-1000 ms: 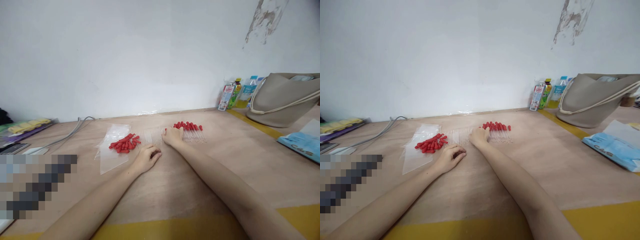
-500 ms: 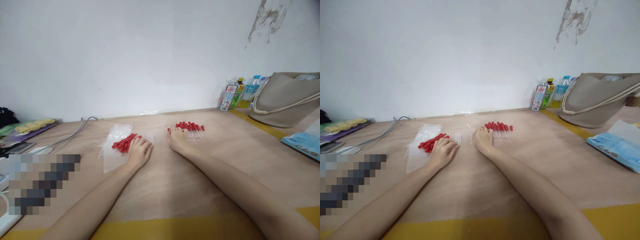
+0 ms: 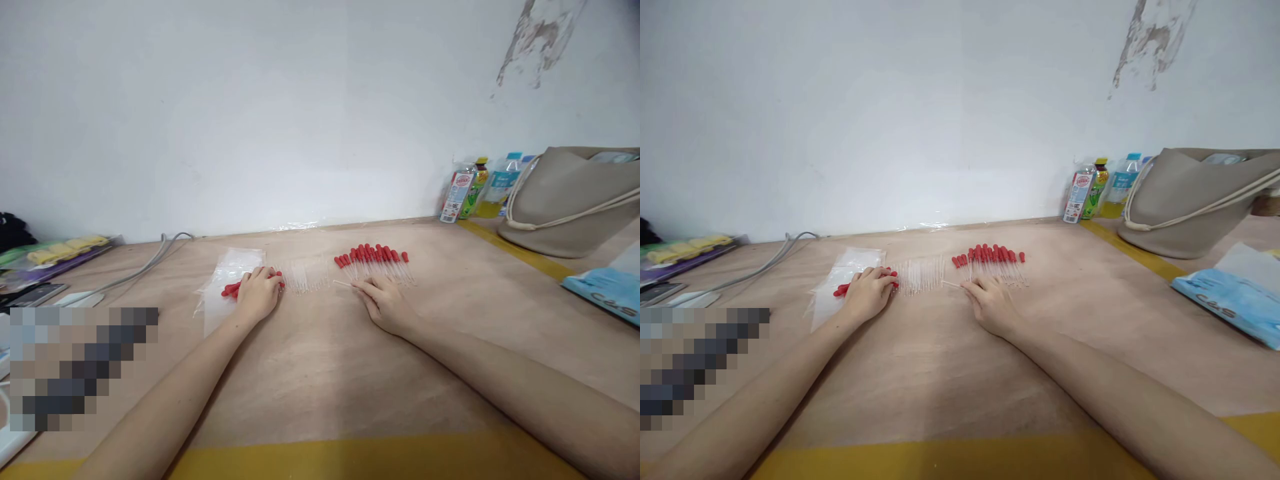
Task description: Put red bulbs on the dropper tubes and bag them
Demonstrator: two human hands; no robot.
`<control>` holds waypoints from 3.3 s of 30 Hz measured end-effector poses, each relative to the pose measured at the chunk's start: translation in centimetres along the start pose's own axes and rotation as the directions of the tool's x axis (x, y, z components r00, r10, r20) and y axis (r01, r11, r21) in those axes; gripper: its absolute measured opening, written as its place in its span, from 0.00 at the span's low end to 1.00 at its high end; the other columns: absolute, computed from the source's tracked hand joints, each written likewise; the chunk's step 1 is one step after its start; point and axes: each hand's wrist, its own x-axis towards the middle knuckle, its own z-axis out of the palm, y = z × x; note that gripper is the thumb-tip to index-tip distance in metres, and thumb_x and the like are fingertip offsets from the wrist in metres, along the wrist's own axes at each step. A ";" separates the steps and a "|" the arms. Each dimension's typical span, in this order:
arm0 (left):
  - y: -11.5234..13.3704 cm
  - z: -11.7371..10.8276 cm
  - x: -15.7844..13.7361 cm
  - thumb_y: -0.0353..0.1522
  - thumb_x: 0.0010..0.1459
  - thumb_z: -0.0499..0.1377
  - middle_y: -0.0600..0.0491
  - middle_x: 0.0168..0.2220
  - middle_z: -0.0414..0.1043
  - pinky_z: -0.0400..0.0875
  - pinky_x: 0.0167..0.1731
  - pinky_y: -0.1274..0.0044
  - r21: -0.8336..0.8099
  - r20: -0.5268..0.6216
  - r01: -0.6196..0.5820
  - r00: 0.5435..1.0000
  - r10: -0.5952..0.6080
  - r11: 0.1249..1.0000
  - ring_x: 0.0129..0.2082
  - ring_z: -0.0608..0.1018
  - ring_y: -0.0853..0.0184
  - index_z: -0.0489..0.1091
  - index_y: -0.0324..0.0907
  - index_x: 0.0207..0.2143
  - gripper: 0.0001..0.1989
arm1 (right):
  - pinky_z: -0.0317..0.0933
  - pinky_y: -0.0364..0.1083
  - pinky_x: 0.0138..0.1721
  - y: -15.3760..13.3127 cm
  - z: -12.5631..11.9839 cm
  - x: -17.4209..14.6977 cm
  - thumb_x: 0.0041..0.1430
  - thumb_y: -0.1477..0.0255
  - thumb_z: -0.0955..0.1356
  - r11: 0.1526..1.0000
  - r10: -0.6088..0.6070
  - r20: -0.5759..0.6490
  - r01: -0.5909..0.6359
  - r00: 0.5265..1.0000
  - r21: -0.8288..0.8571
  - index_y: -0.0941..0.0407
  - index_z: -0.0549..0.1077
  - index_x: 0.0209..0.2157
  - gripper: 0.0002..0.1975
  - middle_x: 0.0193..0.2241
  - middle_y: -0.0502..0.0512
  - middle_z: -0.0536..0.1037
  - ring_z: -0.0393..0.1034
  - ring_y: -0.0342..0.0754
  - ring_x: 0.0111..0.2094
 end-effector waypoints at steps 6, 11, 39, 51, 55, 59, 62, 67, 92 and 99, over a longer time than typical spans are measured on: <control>-0.2 -0.2 0.0 0.28 0.53 0.51 0.49 0.38 0.70 0.61 0.36 0.68 -0.059 -0.056 0.007 0.998 -0.010 0.998 0.41 0.68 0.57 0.68 0.43 0.33 0.08 | 0.52 0.45 0.38 -0.3 -0.4 0.1 0.56 0.74 0.60 0.999 0.024 -0.005 -0.024 1.000 0.045 0.57 0.70 0.34 0.08 0.31 0.54 0.72 0.65 0.45 0.33; 1.7 -1.2 -0.5 0.28 0.55 0.49 0.49 0.37 0.69 0.63 0.40 0.70 -0.325 -0.179 -0.061 0.984 0.002 0.944 0.40 0.69 0.61 0.64 0.41 0.35 0.07 | 0.50 0.46 0.38 -0.4 -0.6 0.2 0.56 0.71 0.61 0.997 0.029 0.020 -0.030 0.999 0.066 0.57 0.69 0.30 0.08 0.27 0.52 0.73 0.65 0.44 0.30; 7.9 -1.4 -1.4 0.33 0.56 0.54 0.53 0.32 0.75 0.70 0.32 0.77 -0.854 0.006 0.037 0.998 -0.060 0.519 0.31 0.75 0.68 0.70 0.40 0.35 0.08 | 0.45 0.46 0.42 -1.4 -0.3 0.3 0.57 0.70 0.61 0.982 -0.062 0.088 0.045 0.994 0.184 0.56 0.69 0.28 0.08 0.23 0.48 0.72 0.62 0.40 0.25; 7.6 -2.2 -1.8 0.34 0.58 0.52 0.53 0.32 0.73 0.67 0.33 0.79 -0.824 0.050 -0.073 0.979 0.200 0.562 0.32 0.73 0.70 0.71 0.41 0.35 0.09 | 0.41 0.47 0.40 0.2 -0.9 0.4 0.59 0.69 0.62 0.978 -0.170 0.152 0.148 0.974 0.145 0.53 0.74 0.33 0.09 0.27 0.49 0.75 0.65 0.41 0.28; 7.8 -2.1 -2.1 0.35 0.58 0.51 0.54 0.29 0.71 0.65 0.30 0.80 -0.767 0.050 -0.113 0.971 0.234 0.632 0.29 0.72 0.71 0.70 0.41 0.36 0.11 | 0.41 0.47 0.38 -0.4 -1.1 0.3 0.59 0.70 0.61 0.979 -0.200 0.135 0.191 0.970 0.074 0.54 0.73 0.32 0.10 0.26 0.50 0.74 0.63 0.41 0.27; 7.9 -2.0 -2.1 0.35 0.58 0.51 0.54 0.27 0.70 0.64 0.28 0.80 -0.722 0.004 -0.170 0.968 0.250 0.671 0.27 0.71 0.71 0.70 0.39 0.35 0.11 | 0.41 0.46 0.36 -1.2 -1.1 0.2 0.59 0.71 0.59 0.983 -0.182 0.144 0.176 0.973 0.054 0.56 0.72 0.28 0.12 0.23 0.50 0.72 0.61 0.41 0.26; 7.9 -1.9 -2.1 0.35 0.58 0.51 0.54 0.26 0.69 0.63 0.27 0.80 -0.713 -0.020 -0.197 0.965 0.262 0.672 0.26 0.70 0.72 0.70 0.39 0.34 0.10 | 0.41 0.46 0.35 -1.7 -1.0 0.2 0.59 0.72 0.59 0.988 -0.156 0.169 0.152 0.973 0.034 0.57 0.70 0.25 0.13 0.22 0.50 0.72 0.60 0.41 0.25; 7.9 -1.8 -2.2 0.34 0.58 0.51 0.53 0.26 0.70 0.63 0.27 0.81 -0.704 -0.068 -0.260 0.951 0.301 0.661 0.26 0.70 0.72 0.69 0.39 0.33 0.10 | 0.41 0.45 0.34 -2.6 -1.0 0.3 0.59 0.72 0.58 0.993 -0.114 0.250 0.112 0.962 0.022 0.58 0.67 0.22 0.14 0.21 0.49 0.73 0.57 0.40 0.21; 7.2 -1.7 -1.8 0.35 0.54 0.56 0.53 0.33 0.68 0.67 0.29 0.78 -0.712 -0.065 -0.130 0.991 0.120 0.690 0.25 0.70 0.72 0.62 0.41 0.47 0.18 | 0.52 0.43 0.31 -0.5 -3.6 2.9 0.56 0.69 0.60 0.974 0.124 0.524 -0.204 0.842 0.098 0.57 0.70 0.27 0.10 0.26 0.52 0.75 0.65 0.43 0.26; 7.2 -1.5 -1.5 0.32 0.56 0.53 0.53 0.29 0.67 0.66 0.27 0.80 -0.730 0.004 -0.139 0.978 0.207 0.670 0.25 0.69 0.73 0.69 0.39 0.33 0.07 | 0.53 0.44 0.28 3.0 -1.0 6.8 0.55 0.61 0.58 0.772 0.635 0.241 -0.615 0.734 -0.161 0.57 0.70 0.17 0.21 0.18 0.55 0.73 0.67 0.47 0.25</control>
